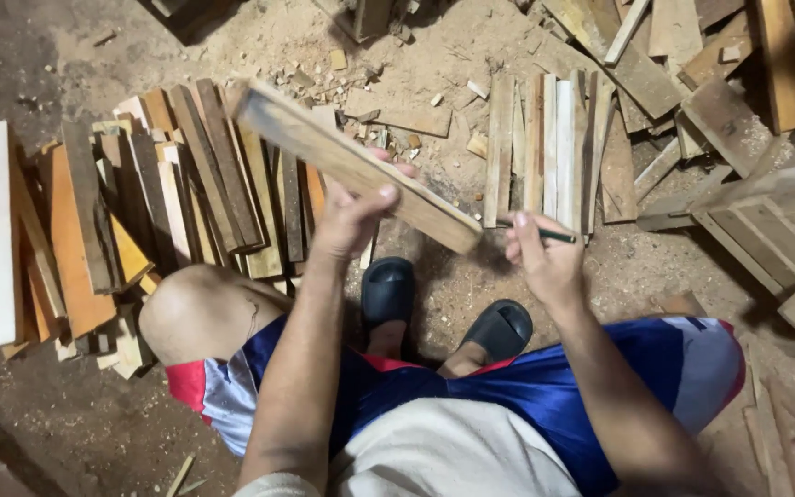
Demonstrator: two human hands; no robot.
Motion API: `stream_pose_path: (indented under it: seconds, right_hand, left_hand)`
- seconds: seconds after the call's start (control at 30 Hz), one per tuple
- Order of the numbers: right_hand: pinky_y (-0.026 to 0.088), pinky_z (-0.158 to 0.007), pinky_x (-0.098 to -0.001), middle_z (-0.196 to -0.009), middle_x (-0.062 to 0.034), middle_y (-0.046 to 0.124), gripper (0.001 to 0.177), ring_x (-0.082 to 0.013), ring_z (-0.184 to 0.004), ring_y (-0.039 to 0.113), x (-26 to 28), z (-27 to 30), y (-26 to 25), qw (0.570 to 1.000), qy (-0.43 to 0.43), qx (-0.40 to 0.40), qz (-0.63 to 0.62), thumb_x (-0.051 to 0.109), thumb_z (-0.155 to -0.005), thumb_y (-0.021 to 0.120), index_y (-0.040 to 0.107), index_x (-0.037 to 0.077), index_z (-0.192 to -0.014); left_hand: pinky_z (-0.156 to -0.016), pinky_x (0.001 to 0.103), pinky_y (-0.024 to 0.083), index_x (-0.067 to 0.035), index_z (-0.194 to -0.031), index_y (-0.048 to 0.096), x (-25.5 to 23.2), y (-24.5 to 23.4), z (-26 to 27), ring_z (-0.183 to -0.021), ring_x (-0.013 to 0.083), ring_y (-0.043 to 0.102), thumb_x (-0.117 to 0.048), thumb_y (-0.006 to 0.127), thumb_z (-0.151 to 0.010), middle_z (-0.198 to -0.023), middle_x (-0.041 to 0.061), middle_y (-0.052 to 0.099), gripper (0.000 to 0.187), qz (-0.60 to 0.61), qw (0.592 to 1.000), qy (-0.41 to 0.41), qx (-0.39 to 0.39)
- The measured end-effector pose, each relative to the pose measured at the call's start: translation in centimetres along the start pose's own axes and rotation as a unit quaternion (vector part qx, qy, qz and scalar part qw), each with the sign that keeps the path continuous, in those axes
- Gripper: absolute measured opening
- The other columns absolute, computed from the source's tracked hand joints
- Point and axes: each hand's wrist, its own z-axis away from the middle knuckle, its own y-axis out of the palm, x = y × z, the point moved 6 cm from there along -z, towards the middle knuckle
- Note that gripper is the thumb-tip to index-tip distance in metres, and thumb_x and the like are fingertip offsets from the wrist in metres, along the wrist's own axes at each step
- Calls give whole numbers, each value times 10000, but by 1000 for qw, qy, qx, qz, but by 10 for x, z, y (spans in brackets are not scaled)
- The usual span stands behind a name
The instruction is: Marking and inspecting wooden strips with a pencil in a workshop environment.
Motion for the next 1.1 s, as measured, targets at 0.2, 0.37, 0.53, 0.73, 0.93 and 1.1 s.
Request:
stream_pose_path:
  seconds: [0.2,0.37,0.53,0.73,0.93,1.1]
  right_hand:
    - [592,-513,-251,-586,-88,643,250,-88,-523,610,70,-30,63,991,-71,7,-118,193,-1049,613,765,-2,-1013]
    - [585,-473,-275,-617,-135,662,257,-144,-519,648,98,-49,87,986,-120,-5,-112,184,-1046,620,772,-13,-984]
    - [515,-450,-276,-503,-75,583,325,-117,-459,543,81,-39,77,991,-116,23,-56,201,-1068,602,774,15,-864]
    - [514,-471,-283,-614,-125,662,279,-123,-459,546,8,6,42,998,7,60,-8,222,-1051,617,781,11,-970]
    - [522,-463,-243,-534,-132,630,347,-143,-446,604,9,-5,24,998,16,42,-47,224,-1072,593,741,-15,-869]
    - [531,-965,-487,-1061,-233,749,263,-286,-1067,685,34,-3,46,993,-26,109,37,210,-1046,645,746,12,-1186]
  left_hand:
    - [-807,400,627,9,-1208,661,62,45,27,-948,252,725,-20,863,-744,-1080,192,756,507,-107,986,-120,42]
    - [-736,349,634,17,-1153,707,152,5,38,-881,235,736,1,872,-734,-1019,190,759,451,-103,976,-187,44]
    - [-732,384,644,19,-1142,713,133,-1,32,-876,263,736,-15,881,-732,-1023,206,756,445,-112,972,-202,37]
    - [-861,468,615,-16,-1259,611,33,6,9,-1023,363,738,-75,854,-743,-1129,249,736,573,-20,997,-79,18]
    - [-688,333,669,-3,-1290,578,23,13,3,-929,301,767,-61,820,-793,-1119,220,743,556,-33,996,-86,-2]
    - [-709,328,661,-29,-1291,589,54,21,-3,-889,232,768,-136,845,-802,-1042,179,771,562,-38,995,-94,9]
